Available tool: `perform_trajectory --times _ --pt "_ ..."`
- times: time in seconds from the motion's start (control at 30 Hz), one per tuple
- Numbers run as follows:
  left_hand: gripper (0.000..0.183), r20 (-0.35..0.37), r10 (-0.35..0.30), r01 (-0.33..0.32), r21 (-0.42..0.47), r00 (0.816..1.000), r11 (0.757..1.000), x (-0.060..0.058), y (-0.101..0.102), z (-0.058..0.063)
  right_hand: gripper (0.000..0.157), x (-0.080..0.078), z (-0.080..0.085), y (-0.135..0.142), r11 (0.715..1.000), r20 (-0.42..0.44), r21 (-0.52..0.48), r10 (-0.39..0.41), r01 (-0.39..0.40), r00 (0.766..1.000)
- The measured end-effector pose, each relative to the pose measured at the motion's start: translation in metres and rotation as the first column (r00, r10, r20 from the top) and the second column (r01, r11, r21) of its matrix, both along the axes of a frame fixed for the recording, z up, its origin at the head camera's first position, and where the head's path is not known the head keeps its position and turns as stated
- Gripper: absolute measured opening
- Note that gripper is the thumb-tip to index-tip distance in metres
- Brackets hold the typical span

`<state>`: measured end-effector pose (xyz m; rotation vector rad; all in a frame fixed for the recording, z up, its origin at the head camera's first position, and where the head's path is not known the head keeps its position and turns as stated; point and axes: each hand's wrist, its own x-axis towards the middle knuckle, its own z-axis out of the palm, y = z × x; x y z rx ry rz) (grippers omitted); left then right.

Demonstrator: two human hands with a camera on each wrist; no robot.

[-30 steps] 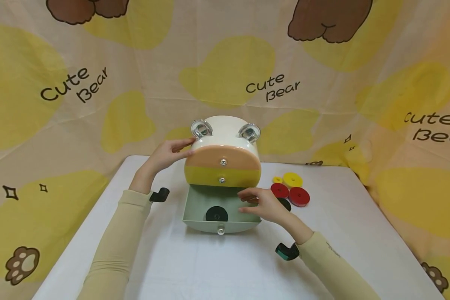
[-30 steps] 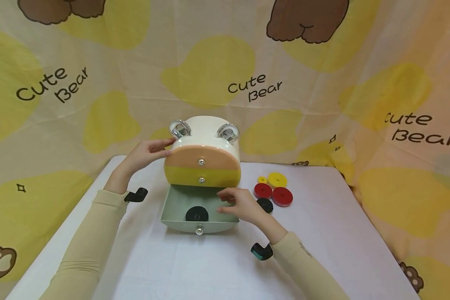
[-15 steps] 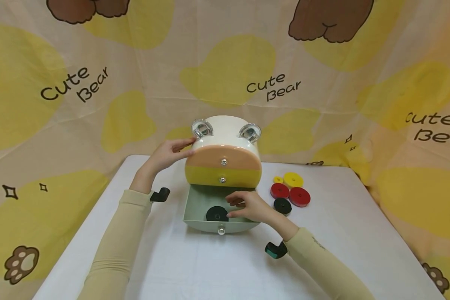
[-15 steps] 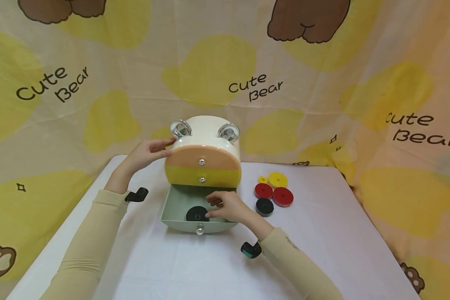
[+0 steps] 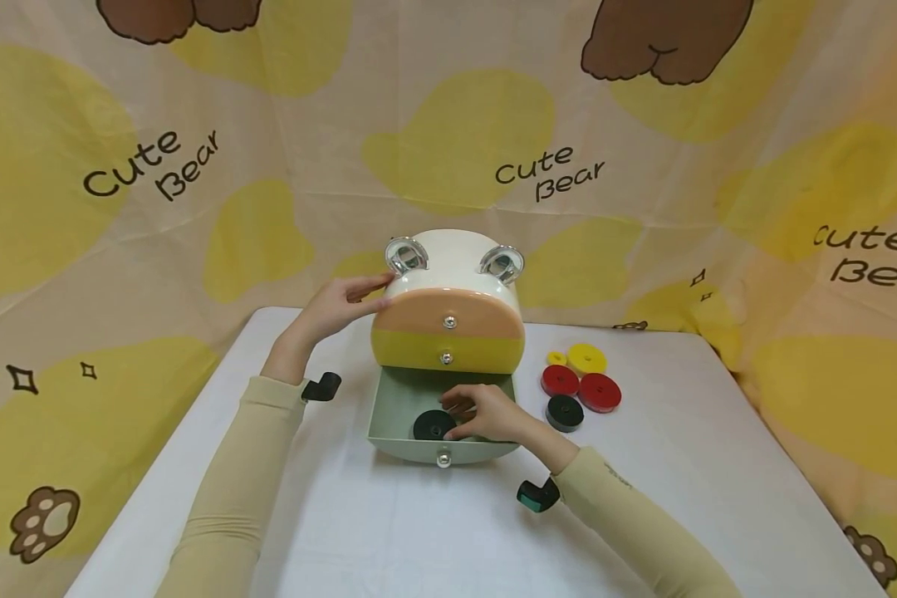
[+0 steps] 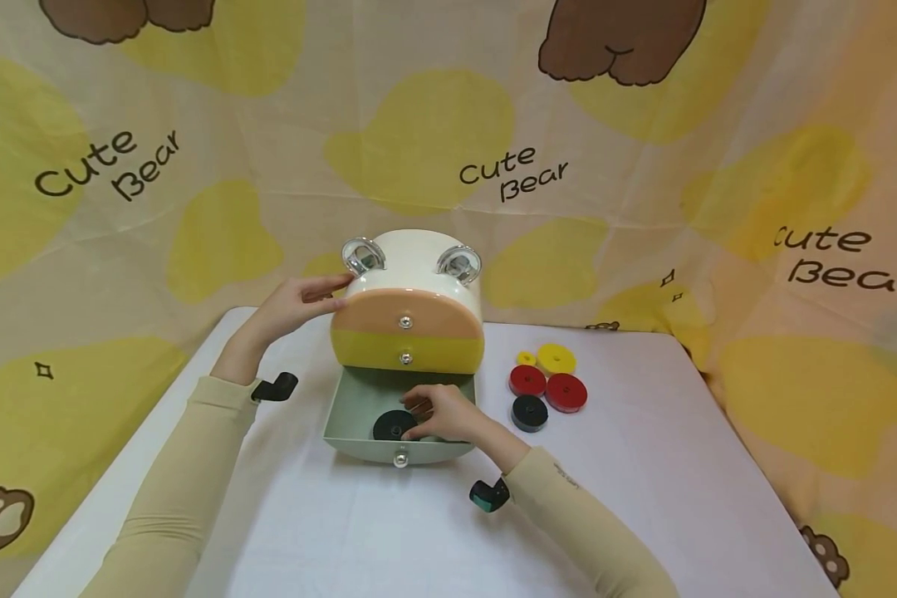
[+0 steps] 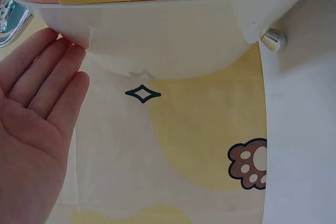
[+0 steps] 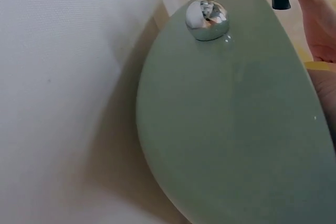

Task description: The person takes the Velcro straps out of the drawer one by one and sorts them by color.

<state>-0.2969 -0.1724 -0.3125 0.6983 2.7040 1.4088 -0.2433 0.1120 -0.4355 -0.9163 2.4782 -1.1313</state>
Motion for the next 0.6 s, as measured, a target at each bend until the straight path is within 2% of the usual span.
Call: perform_trajectory --times 0.13,0.37,0.6 --pt "0.053 -0.005 -0.003 0.003 -0.005 1.0 1.0 0.0014 0.0005 0.0022 0.051 -0.0003 -0.0028 -0.0037 0.999 -0.017 0.053 -0.012 0.013 1.0" --pt "0.054 -0.008 -0.014 0.014 0.003 1.0 1.0 -0.0011 -0.0001 0.0011 0.053 -0.0019 -0.0046 -0.0079 0.989 -0.079 0.147 0.019 -0.008 0.997" --pt "0.052 -0.003 -0.023 0.023 0.041 1.0 0.999 0.0003 -0.0004 0.0008 0.056 -0.0015 -0.0034 -0.0095 0.982 -0.063 0.186 0.04 -0.027 0.997"
